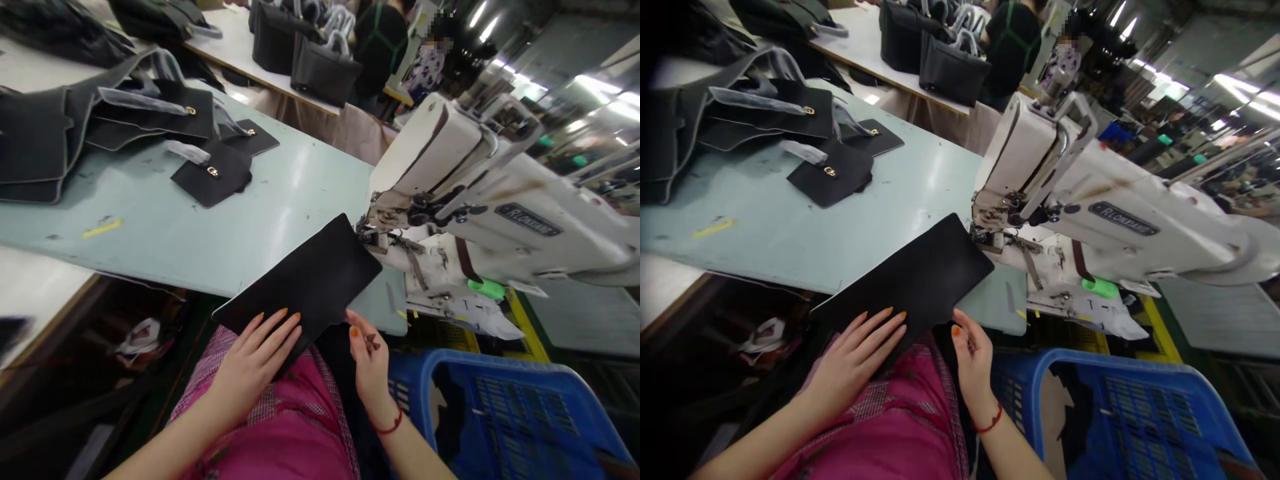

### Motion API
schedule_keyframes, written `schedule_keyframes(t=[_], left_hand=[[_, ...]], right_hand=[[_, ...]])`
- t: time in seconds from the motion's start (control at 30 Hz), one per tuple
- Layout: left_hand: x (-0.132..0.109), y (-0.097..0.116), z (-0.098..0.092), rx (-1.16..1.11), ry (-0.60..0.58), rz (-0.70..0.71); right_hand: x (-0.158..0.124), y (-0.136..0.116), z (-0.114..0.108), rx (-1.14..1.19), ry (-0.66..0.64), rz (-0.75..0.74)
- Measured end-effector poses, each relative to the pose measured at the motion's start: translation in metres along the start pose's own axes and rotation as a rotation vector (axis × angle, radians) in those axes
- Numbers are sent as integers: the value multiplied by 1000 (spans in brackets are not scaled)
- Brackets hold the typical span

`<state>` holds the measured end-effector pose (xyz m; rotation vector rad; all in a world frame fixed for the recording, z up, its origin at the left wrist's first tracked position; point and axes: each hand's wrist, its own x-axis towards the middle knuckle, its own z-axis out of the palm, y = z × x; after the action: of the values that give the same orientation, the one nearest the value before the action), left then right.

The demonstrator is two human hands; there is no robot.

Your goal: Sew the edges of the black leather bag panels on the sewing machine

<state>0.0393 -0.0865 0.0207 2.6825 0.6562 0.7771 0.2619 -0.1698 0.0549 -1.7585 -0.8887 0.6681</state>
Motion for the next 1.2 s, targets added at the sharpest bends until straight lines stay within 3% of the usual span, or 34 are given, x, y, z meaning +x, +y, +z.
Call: schedule_keyframes(t=[0.13,0.23,0.33,0.53,0.7,0.83,0.93,1.03,1.2], left_hand=[[-23,-3,11,-79,-207,30],[-25,-16,4,-170,-154,-70],[-2,-40,-3,-122,-161,-82],[47,-73,4,-27,-442,122],[46,-69,9,-51,-521,122],[30,-62,13,-76,-582,-30],[18,-56,18,-67,-527,-31],[9,-50,26,113,-474,56],[1,-46,42,282,-441,87]], right_hand=[[-13,10,14,67,-15,171],[-13,18,20,23,-31,189],[-9,21,20,-36,-47,178],[16,15,24,-41,-28,99],[28,25,17,-103,-20,102],[6,42,7,-158,-6,141],[-20,60,6,-152,30,135],[-39,78,13,-117,24,140],[-52,95,30,-225,-100,86]])
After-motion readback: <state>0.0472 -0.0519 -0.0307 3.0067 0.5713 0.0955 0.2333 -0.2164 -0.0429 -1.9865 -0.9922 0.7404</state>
